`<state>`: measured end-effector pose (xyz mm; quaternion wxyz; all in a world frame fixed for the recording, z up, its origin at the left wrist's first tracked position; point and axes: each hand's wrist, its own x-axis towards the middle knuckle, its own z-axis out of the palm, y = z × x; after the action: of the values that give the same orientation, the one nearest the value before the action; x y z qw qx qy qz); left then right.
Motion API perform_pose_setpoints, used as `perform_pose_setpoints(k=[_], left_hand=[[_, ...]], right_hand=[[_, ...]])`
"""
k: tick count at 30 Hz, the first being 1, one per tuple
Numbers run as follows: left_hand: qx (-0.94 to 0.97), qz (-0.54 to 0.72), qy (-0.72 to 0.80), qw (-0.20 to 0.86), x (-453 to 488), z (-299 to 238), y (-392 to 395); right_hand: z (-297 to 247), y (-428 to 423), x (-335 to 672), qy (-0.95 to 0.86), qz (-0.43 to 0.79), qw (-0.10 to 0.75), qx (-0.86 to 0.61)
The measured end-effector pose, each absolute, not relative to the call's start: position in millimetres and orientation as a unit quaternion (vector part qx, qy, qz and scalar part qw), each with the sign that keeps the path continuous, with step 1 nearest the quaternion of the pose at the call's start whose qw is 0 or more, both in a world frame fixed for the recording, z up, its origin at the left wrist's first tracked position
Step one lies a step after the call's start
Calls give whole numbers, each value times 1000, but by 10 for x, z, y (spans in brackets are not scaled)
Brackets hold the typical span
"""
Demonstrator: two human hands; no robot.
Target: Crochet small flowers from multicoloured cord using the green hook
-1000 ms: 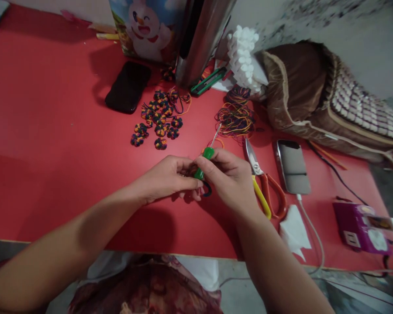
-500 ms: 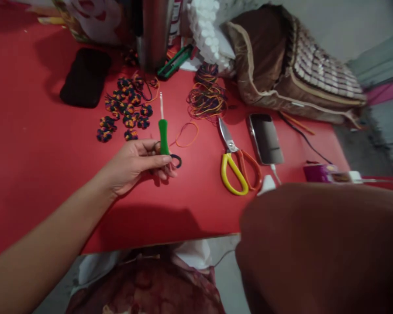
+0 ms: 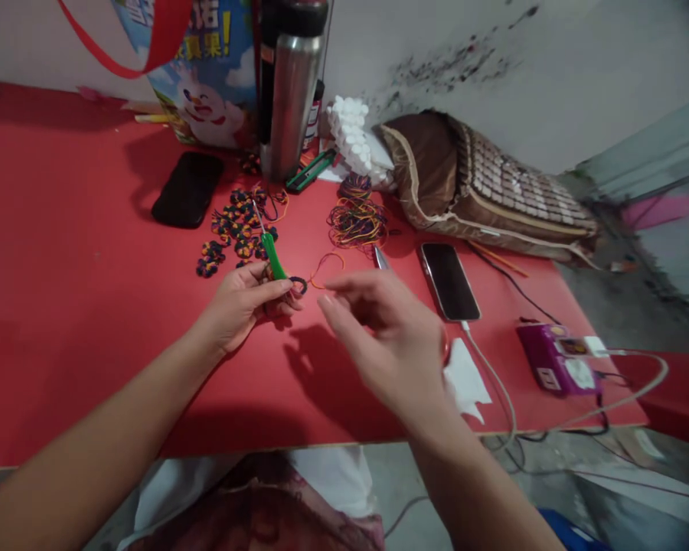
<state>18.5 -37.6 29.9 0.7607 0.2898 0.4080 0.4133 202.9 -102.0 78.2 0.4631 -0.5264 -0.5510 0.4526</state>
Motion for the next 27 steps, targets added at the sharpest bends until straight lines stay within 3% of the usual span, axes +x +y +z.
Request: perform_pose_setpoints(k=[4, 10, 15, 27], left_hand=[[295, 446, 414, 737, 178, 271, -367], [324, 422, 412, 739, 157, 241, -372], [311, 393, 413, 760, 138, 253, -381], [323, 415, 406, 747, 210, 238, -387]], right_hand=[[556, -624, 1973, -510, 501, 435, -548], [283, -488, 1962, -379, 647, 463, -473], [274, -479, 1972, -288, 763, 425, -393], [266, -482, 1975, -292, 747, 441, -403]])
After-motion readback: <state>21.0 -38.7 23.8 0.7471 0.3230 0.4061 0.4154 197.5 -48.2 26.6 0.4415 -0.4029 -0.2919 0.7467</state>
